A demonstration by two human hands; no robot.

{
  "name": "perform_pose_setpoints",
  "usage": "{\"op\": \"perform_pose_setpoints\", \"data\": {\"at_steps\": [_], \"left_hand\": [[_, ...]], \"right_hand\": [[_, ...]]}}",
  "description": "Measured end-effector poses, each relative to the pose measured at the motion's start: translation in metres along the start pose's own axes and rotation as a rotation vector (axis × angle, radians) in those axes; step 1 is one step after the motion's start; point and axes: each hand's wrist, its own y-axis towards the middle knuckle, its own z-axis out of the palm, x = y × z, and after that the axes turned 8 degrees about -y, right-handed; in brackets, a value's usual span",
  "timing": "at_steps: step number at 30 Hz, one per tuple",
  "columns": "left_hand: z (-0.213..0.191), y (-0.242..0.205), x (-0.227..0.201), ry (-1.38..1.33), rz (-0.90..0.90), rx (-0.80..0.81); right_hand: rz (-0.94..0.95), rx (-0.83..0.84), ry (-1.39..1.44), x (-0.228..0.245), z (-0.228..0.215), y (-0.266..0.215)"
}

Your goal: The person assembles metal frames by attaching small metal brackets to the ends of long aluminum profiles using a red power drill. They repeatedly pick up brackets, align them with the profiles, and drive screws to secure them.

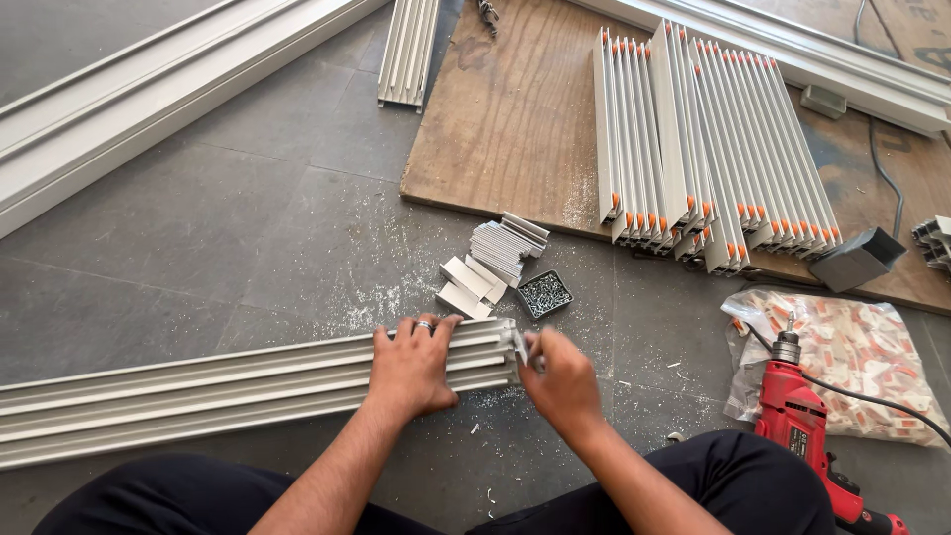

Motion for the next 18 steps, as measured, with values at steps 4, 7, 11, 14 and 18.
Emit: {"op": "perform_pose_setpoints", "data": {"at_steps": [4, 7, 11, 14, 18], "left_hand": [[-0.004, 0.004, 0.007, 0.017, -0.008, -0.016], [-0.004, 0.003, 0.007, 0.016, -0.013, 0.009], [-0.003, -0.002, 0.008, 0.028, -0.004, 0.016], [-0.001, -0.001, 0.006, 0.019, 0.003, 0.015], [0.001, 0.000, 0.006, 0.025, 0.010, 0.023]], "right_hand": [[-0.038, 0.202, -0.083, -0.012, -0.011, -0.019], [0.352, 0.171, 0.062, -0.020, -0.006, -0.003], [0.668, 0.230, 0.152, -0.021, -0.002, 0.019], [0.646, 0.271, 0.086, -0.016, 0.002, 0.027], [0.638, 0.346, 0.032, -0.010, 0.004, 0.036]]}}
